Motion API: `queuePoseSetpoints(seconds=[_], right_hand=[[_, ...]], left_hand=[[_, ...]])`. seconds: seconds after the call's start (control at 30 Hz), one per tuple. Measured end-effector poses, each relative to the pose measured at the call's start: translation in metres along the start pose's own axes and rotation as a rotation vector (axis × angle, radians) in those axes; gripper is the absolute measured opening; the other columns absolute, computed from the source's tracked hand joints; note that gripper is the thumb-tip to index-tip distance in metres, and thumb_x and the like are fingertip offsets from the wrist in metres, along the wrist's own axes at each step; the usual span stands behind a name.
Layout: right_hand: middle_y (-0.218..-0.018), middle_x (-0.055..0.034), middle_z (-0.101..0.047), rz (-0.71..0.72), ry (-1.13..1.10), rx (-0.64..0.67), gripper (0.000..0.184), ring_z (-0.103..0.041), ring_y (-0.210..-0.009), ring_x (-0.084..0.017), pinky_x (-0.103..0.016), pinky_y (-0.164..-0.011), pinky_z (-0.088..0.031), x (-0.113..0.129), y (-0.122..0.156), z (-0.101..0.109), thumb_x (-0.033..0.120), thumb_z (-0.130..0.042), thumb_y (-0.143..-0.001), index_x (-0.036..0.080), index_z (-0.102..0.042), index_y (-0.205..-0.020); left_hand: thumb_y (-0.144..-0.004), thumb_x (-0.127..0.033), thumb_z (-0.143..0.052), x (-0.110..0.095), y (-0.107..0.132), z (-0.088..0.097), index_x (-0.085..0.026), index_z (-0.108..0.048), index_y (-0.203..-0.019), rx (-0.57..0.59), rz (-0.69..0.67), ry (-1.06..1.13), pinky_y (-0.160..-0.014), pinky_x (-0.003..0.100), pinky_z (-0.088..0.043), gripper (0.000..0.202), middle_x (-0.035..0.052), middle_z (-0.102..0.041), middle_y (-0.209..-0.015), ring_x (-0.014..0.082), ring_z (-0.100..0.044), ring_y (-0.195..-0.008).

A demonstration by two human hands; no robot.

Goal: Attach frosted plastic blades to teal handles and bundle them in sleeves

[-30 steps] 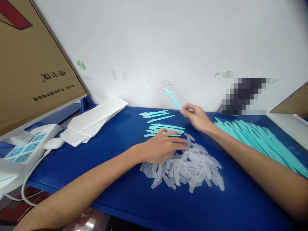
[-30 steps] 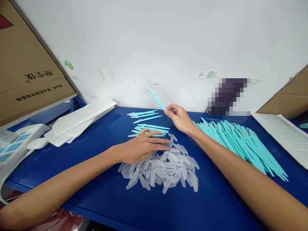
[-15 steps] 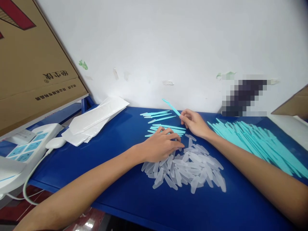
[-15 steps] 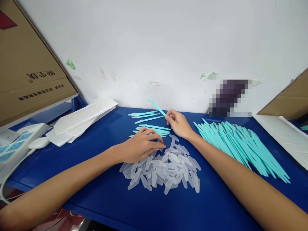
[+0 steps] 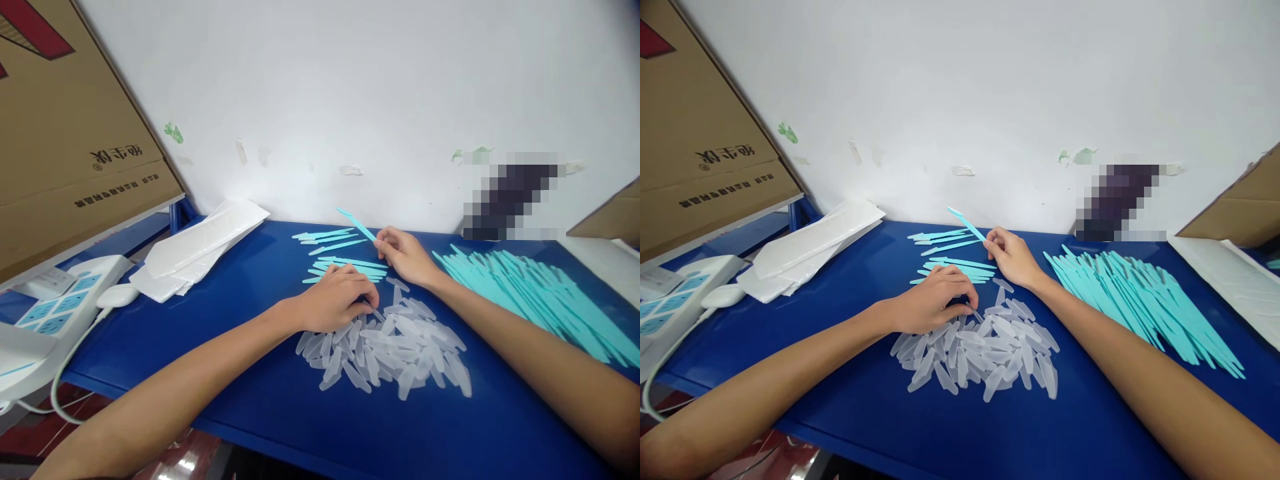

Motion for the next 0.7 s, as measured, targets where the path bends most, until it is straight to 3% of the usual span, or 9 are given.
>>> queuePoseSetpoints(seconds=[0.1, 0.2, 0.27, 0.37, 0.47, 0.53, 0.7], right_hand=[[-0.068, 0.0012, -0.06, 0.012, -0.014, -0.005, 0.022, -0.05, -0.056, -0.013, -0.027, -0.058, -0.039, 0.001, 0.0, 0.001, 0.044, -0.051, -0.093, 0.022, -0.053, -0.09], [-0.068, 0.0016, -0.059, 0.022, -0.013, -0.014, 0.022, -0.05, -0.057, -0.014, -0.027, -0.059, -0.039, 0.001, 0.001, 0.002, 0.043, -0.05, -0.093, 0.022, -0.053, -0.095], [-0.07, 0.0017, -0.057, 0.013, -0.006, -0.022, 0.021, -0.05, -0.057, -0.014, -0.028, -0.06, -0.039, 0.0, 0.001, 0.003, 0.042, -0.047, -0.094, 0.022, -0.053, -0.098], [-0.072, 0.0014, -0.053, 0.0, 0.03, -0.052, 0.017, -0.048, -0.062, -0.015, -0.029, -0.063, -0.038, 0.003, 0.003, 0.007, 0.038, -0.044, -0.093, 0.022, -0.051, -0.095], [-0.073, 0.001, -0.049, -0.005, 0.061, -0.062, 0.016, -0.046, -0.069, -0.017, -0.03, -0.067, -0.036, 0.009, 0.004, 0.009, 0.037, -0.042, -0.093, 0.023, -0.048, -0.088], [-0.074, 0.0011, -0.048, -0.01, 0.059, -0.044, 0.017, -0.045, -0.07, -0.017, -0.031, -0.068, -0.034, 0.011, 0.005, 0.008, 0.037, -0.042, -0.093, 0.023, -0.047, -0.085], [-0.074, 0.0012, -0.046, -0.012, 0.06, 0.027, 0.019, -0.043, -0.071, -0.017, -0.031, -0.068, -0.032, 0.011, 0.006, 0.001, 0.038, -0.041, -0.095, 0.023, -0.045, -0.084]], left_hand=[[-0.1, -0.025, -0.054, 0.0, 0.001, 0.004, -0.024, -0.065, -0.107, -0.066, -0.014, 0.078, -0.095, 0.039, -0.036, 0.014, 0.0002, -0.072, -0.098, 0.0208, -0.054, -0.107], [-0.102, -0.029, -0.049, 0.009, 0.005, 0.029, -0.026, -0.065, -0.118, -0.288, -0.034, 0.13, -0.093, 0.038, -0.042, 0.023, 0.0037, -0.073, -0.102, 0.0205, -0.058, -0.104], [-0.101, -0.032, -0.05, 0.028, 0.013, 0.052, -0.023, -0.069, -0.11, -0.486, -0.001, 0.137, -0.09, 0.037, -0.046, 0.023, 0.0067, -0.072, -0.104, 0.0205, -0.062, -0.1], [-0.097, -0.033, -0.056, 0.073, 0.032, 0.079, -0.02, -0.072, -0.097, -0.712, 0.159, 0.126, -0.09, 0.035, -0.048, 0.02, 0.0068, -0.073, -0.102, 0.0209, -0.065, -0.099], [-0.095, -0.033, -0.057, 0.117, 0.047, 0.088, -0.02, -0.072, -0.097, -0.787, 0.329, 0.144, -0.085, 0.034, -0.049, 0.021, 0.0052, -0.076, -0.101, 0.0208, -0.067, -0.095], [-0.092, -0.033, -0.06, 0.132, 0.052, 0.089, -0.019, -0.074, -0.095, -0.811, 0.381, 0.162, -0.083, 0.034, -0.05, 0.02, 0.0047, -0.077, -0.1, 0.0209, -0.069, -0.092], [-0.083, -0.032, -0.072, 0.135, 0.053, 0.088, -0.02, -0.076, -0.095, -0.819, 0.395, 0.165, -0.087, 0.036, -0.051, 0.018, 0.0053, -0.079, -0.098, 0.0219, -0.071, -0.092]])
Point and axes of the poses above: each hand's wrist, its own y-axis away from the middle knuckle, its own z-axis out of the back of the hand, x = y × z, the point moved 9 cm from there along -y, towards the middle knuckle
